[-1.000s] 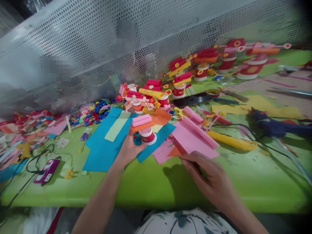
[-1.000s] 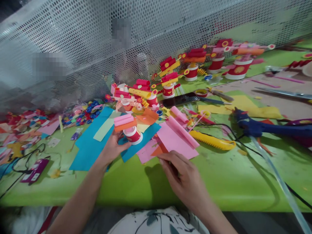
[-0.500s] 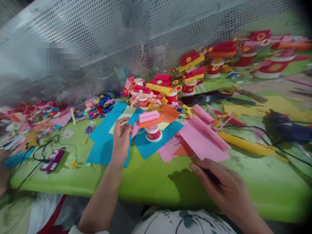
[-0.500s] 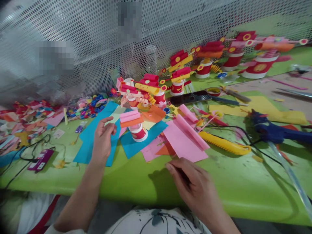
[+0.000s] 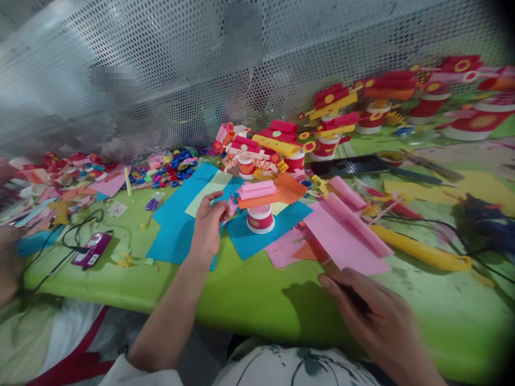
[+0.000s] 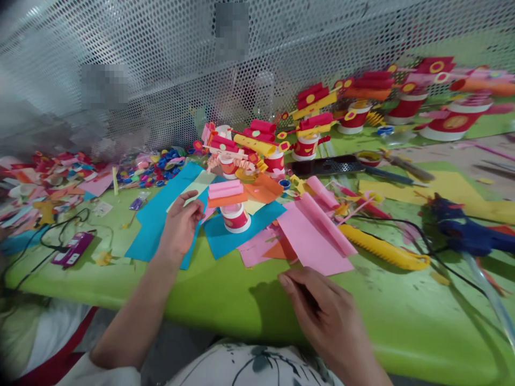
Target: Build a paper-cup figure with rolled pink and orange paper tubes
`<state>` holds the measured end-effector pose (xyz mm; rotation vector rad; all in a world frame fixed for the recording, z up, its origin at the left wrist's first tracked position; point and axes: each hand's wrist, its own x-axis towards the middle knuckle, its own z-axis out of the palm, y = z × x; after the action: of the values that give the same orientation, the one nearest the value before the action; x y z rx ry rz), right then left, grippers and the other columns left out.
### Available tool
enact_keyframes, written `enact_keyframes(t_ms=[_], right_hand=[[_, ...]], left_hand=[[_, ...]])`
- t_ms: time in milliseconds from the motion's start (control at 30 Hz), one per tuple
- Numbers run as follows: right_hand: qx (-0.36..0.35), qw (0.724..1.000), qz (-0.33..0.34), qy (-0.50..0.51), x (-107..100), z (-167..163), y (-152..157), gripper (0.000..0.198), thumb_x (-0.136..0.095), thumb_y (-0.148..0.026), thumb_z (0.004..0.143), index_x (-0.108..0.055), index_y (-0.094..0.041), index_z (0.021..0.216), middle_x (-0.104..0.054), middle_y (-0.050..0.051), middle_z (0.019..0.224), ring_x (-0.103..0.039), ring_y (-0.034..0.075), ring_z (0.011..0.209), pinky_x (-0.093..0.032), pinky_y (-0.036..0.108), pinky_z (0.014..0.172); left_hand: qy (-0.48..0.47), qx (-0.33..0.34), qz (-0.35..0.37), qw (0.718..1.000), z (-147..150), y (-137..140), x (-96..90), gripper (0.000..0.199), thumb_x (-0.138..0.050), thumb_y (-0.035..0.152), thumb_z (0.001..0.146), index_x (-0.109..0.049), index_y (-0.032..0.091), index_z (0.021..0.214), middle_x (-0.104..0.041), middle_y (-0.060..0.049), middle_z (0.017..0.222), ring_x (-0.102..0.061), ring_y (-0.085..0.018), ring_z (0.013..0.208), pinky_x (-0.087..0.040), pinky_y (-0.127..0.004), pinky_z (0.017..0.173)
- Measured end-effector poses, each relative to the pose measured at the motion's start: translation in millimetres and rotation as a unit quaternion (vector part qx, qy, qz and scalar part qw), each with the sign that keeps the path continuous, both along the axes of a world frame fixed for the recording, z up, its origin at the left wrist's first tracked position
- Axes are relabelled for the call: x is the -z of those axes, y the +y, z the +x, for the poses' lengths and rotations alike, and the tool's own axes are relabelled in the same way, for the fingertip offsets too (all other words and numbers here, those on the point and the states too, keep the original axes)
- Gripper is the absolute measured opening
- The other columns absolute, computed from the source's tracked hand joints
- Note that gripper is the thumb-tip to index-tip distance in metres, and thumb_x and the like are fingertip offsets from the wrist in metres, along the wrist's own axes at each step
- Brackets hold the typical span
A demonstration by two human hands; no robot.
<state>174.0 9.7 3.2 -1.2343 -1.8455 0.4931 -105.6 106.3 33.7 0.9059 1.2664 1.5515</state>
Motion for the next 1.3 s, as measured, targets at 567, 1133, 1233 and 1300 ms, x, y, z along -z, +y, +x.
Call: enact_keyframes(t_ms=[567, 1133, 1233, 1300], right_hand=[[-0.019, 1.0, -0.006, -0.013, 3.3, 3.7, 0.6, 0.009, -0.061, -0.033, 0.097, -0.066, -0.027, 0.093, -0.074, 0.001, 0.081, -0.068, 0.016, 0.064, -0.051, 0.027, 0.058], [-0.03, 0.999, 0.009, -0.03, 0.7, 5.5, 2.4, 0.008, -0.061, -0.03, 0.096, -0.067, -0.026, 0.092, -0.073, 0.0, 0.077, -0.067, 0.015, 0.06, -0.05, 0.025, 0.054], [-0.035, 0.999, 0.01, -0.033, 0.7, 5.5, 2.8, 0.007, -0.061, -0.029, 0.096, -0.066, -0.026, 0.092, -0.072, -0.001, 0.076, -0.065, 0.014, 0.059, -0.049, 0.024, 0.052], [-0.037, 0.999, 0.009, -0.035, 0.7, 5.4, 2.8, 0.007, -0.061, -0.03, 0.096, -0.066, -0.026, 0.093, -0.072, -0.001, 0.076, -0.065, 0.014, 0.058, -0.048, 0.024, 0.052]], left_hand=[[0.197, 0.187, 0.033, 0.962, 19.4, 2.3, 22.0, 0.061, -0.083, 0.025, 0.074, -0.062, 0.023, 0.131, -0.069, -0.011, 0.13, -0.062, -0.033, 0.125, -0.044, -0.051, 0.108], [0.209, 0.16, 0.048, 0.964, 18.0, 5.6, 32.8, 0.071, -0.085, 0.026, 0.071, -0.056, 0.023, 0.135, -0.068, -0.012, 0.132, -0.062, -0.033, 0.121, -0.047, -0.049, 0.102], [0.201, 0.161, 0.047, 0.965, 18.4, 5.9, 31.5, 0.068, -0.085, 0.025, 0.071, -0.058, 0.022, 0.133, -0.069, -0.012, 0.13, -0.063, -0.033, 0.12, -0.048, -0.049, 0.102], [0.198, 0.164, 0.044, 0.965, 18.7, 5.5, 30.1, 0.068, -0.084, 0.023, 0.07, -0.058, 0.023, 0.133, -0.07, -0.012, 0.13, -0.064, -0.033, 0.12, -0.048, -0.049, 0.102]])
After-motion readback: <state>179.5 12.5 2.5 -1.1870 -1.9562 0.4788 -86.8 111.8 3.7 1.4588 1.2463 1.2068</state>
